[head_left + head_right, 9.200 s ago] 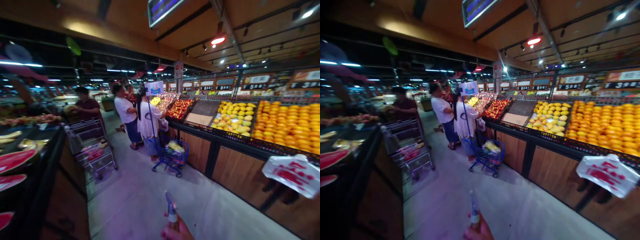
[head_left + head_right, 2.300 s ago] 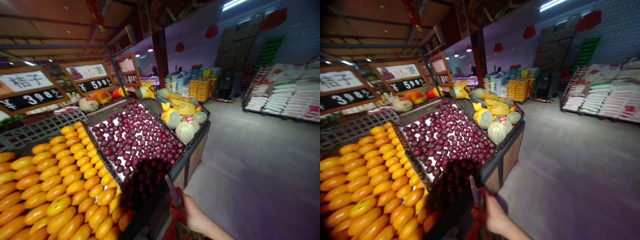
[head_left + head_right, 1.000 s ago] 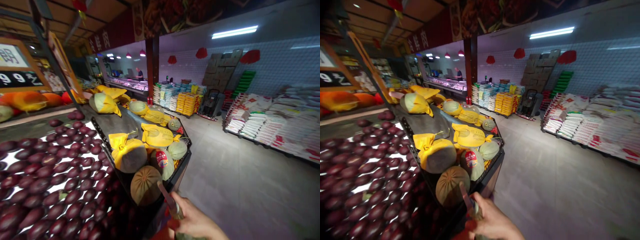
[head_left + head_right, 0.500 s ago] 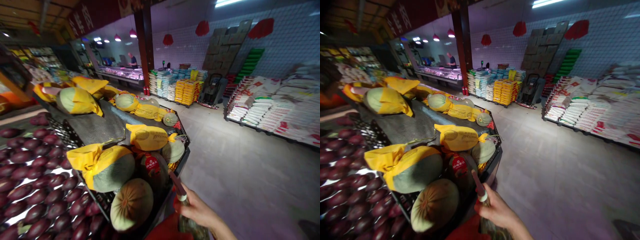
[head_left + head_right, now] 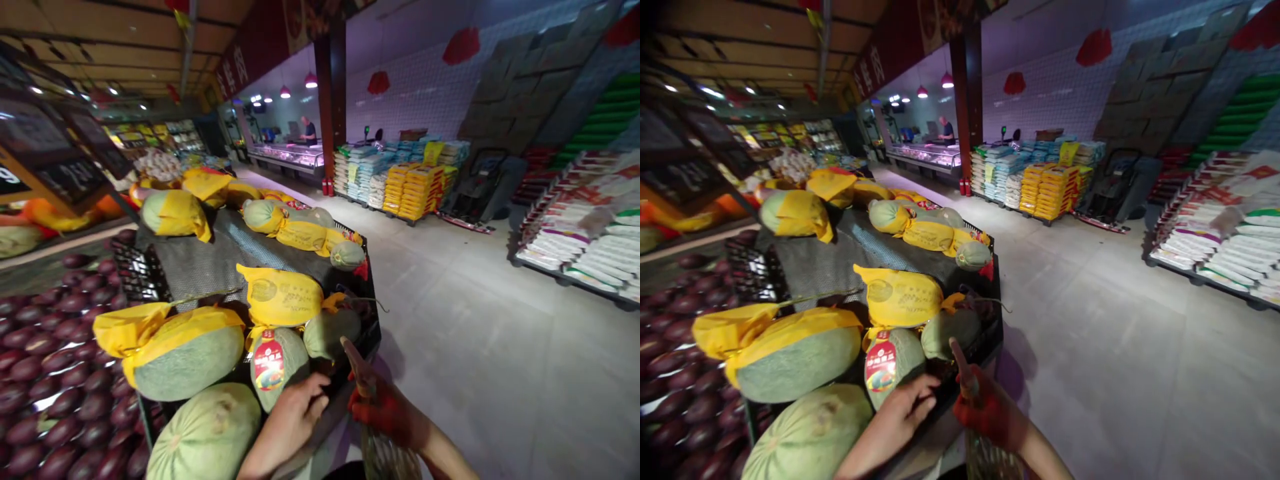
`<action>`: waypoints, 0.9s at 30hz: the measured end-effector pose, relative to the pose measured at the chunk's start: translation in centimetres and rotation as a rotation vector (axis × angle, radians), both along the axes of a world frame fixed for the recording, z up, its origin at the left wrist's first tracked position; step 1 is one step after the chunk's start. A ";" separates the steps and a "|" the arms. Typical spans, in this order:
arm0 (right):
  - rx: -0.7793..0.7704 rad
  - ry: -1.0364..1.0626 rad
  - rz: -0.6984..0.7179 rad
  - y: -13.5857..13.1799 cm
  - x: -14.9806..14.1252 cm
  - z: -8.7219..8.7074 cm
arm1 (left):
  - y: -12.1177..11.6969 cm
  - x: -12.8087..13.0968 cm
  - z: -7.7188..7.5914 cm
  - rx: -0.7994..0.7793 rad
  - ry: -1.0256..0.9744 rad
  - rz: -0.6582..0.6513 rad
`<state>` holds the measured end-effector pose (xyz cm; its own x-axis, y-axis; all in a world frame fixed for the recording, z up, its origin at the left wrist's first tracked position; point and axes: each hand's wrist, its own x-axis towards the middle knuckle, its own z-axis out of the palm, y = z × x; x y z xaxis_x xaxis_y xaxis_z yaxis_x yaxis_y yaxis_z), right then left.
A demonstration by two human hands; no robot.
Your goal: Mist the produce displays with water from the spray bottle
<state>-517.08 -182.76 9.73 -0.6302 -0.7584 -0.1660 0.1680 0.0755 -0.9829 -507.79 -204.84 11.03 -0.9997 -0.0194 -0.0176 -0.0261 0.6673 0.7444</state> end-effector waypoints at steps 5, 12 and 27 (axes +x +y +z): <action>-0.046 -0.048 0.165 2.9 -3.3 0.2 | 2.3 -5.9 0.0 -0.144 0.392 0.510; -0.047 -0.039 0.199 8.0 -7.3 -0.4 | 5.2 -13.8 -2.8 -0.438 0.439 0.626; 0.000 -0.105 0.192 13.6 -15.1 -3.3 | 6.0 -15.6 -3.8 -0.820 0.330 0.707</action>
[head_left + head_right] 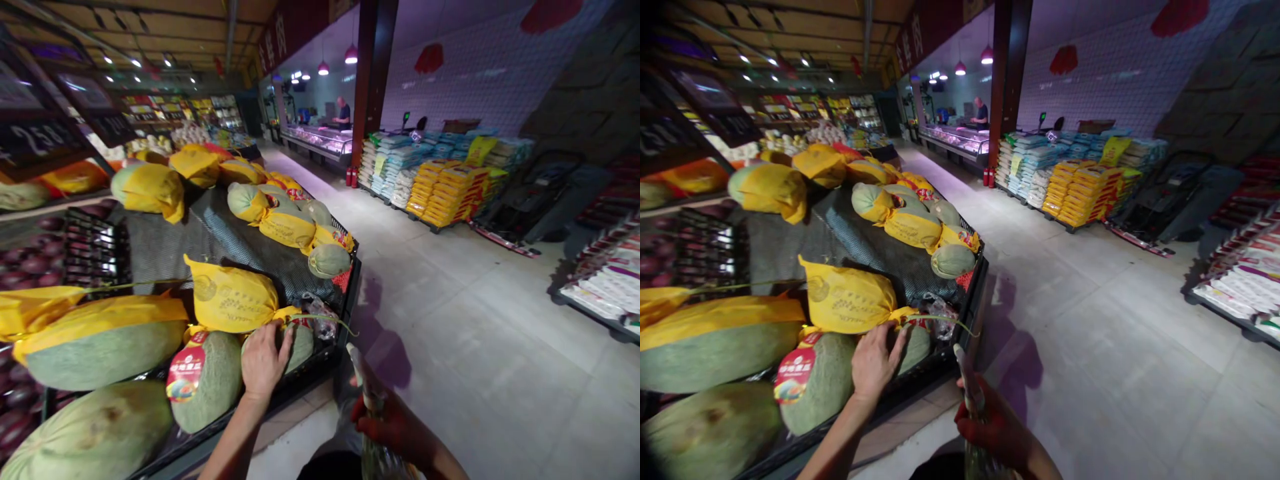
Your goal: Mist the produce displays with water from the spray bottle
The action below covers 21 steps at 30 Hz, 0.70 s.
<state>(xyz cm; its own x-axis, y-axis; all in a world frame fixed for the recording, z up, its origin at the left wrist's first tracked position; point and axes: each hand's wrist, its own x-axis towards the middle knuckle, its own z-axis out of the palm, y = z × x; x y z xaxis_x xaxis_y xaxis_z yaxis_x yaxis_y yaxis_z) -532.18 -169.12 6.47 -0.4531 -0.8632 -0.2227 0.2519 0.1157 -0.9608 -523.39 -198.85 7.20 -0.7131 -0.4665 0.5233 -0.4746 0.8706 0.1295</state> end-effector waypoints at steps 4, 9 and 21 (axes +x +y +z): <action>0.034 0.020 -0.047 1.2 -3.2 -1.5 | -0.2 0.1 -0.1 -0.047 0.023 -0.009; 0.044 0.047 -0.105 2.1 -8.8 -1.8 | -0.7 0.4 -0.1 -0.075 0.070 -0.034; 0.128 0.215 0.194 -2.1 -24.4 2.6 | -0.5 1.0 -2.5 -0.068 0.204 0.246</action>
